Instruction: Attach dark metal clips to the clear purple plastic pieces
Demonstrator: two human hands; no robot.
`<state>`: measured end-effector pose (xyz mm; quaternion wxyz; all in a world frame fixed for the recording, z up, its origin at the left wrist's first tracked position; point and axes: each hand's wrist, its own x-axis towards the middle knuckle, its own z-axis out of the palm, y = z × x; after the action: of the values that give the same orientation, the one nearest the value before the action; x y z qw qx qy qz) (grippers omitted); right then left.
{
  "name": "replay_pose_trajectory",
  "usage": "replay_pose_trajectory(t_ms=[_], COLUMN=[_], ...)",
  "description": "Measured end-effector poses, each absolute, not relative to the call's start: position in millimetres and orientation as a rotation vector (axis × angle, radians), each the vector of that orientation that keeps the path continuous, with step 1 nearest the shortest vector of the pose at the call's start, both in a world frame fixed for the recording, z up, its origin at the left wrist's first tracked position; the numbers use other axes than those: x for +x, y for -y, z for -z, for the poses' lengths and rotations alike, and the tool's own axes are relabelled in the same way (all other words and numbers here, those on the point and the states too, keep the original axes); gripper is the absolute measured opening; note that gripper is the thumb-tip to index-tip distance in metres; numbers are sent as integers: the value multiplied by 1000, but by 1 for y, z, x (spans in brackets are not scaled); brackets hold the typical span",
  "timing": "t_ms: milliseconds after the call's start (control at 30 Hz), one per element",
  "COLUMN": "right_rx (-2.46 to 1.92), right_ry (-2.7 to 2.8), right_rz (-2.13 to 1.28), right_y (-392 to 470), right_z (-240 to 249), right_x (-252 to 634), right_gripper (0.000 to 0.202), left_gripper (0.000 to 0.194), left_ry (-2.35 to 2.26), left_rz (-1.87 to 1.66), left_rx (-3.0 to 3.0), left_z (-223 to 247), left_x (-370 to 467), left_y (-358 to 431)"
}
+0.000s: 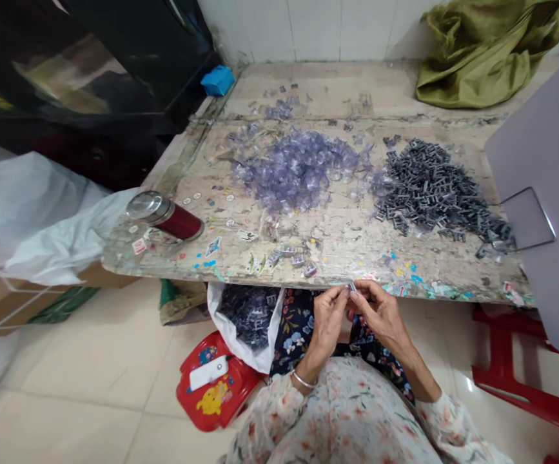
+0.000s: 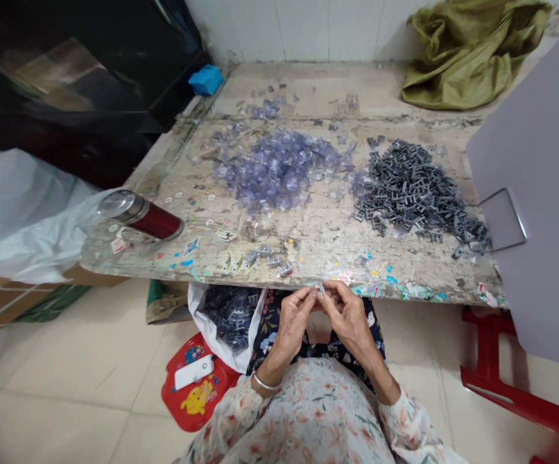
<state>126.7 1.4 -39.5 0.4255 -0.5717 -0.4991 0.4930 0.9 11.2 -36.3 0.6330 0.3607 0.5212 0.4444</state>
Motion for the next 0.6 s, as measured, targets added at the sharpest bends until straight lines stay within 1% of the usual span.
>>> replay_pose_trajectory(t_ms=[167,367,600], right_rx=[-1430,-1440,-1371], right_ry=[1216,1142,906], right_rz=[-1218,-1126,-1227], right_y=[-3,1,0], right_z=[40,35,25], right_x=[126,120,124], right_gripper=[35,33,26], left_gripper=[32,31,29], left_ry=[-1187,-1223,-1211], left_rz=[-1033,-1052,-1038], left_rx=[809,853,866], left_z=[33,26,24], left_x=[2,2,3], left_y=[-13,-14,-12])
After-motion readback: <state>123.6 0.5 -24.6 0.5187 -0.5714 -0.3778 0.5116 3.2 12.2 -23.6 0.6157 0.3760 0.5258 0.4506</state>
